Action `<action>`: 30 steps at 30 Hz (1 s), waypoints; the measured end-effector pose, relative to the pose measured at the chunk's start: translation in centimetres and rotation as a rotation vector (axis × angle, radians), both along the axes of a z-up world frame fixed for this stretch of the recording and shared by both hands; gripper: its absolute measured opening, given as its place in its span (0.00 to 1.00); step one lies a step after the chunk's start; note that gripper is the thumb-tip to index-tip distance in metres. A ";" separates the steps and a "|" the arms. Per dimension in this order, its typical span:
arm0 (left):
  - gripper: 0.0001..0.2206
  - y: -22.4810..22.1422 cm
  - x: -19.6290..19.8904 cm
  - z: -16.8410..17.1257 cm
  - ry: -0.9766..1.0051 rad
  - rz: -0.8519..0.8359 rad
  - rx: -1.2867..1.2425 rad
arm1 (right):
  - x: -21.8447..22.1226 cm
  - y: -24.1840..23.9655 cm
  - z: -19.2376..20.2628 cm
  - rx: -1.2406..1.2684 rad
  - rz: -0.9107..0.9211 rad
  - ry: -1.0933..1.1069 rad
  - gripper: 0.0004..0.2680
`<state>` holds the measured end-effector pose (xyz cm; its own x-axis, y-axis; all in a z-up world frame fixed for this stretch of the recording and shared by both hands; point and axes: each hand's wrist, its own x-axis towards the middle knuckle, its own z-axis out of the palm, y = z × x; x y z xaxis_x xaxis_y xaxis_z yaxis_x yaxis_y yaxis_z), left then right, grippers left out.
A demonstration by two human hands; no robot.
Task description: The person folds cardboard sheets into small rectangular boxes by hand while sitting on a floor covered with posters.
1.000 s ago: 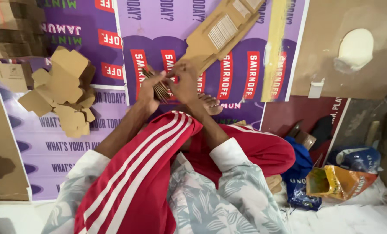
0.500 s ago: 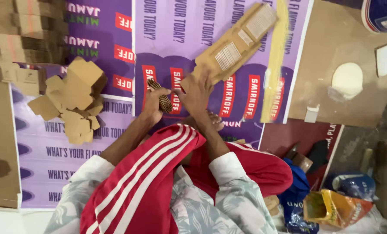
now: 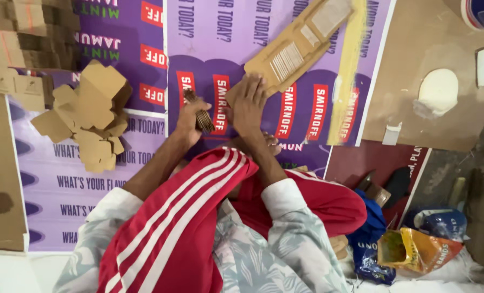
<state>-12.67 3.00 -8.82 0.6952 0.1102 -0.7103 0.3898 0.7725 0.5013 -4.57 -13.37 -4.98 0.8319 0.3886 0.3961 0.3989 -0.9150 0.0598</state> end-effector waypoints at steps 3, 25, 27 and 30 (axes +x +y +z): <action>0.17 -1.4 0.7 2.5 0.186 -0.115 0.173 | -0.8 -0.8 0.6 0.769 -0.404 1.161 0.22; 0.14 -0.8 0.6 3.2 0.102 -0.017 -0.037 | -0.3 -1.3 -2.7 0.143 -0.096 0.331 0.36; 0.14 -1.3 0.8 3.2 0.027 -0.038 0.000 | -0.6 -1.9 -4.7 0.427 -0.175 0.938 0.28; 0.15 -1.9 1.7 5.7 0.050 -0.124 0.044 | -0.9 -2.6 -8.0 1.625 0.100 1.340 0.16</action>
<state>-11.01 1.08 -3.13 0.6691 0.0571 -0.7410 0.5064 0.6947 0.5108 -5.44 -15.94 -12.98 0.8312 0.4440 -0.3346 -0.4505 0.1851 -0.8734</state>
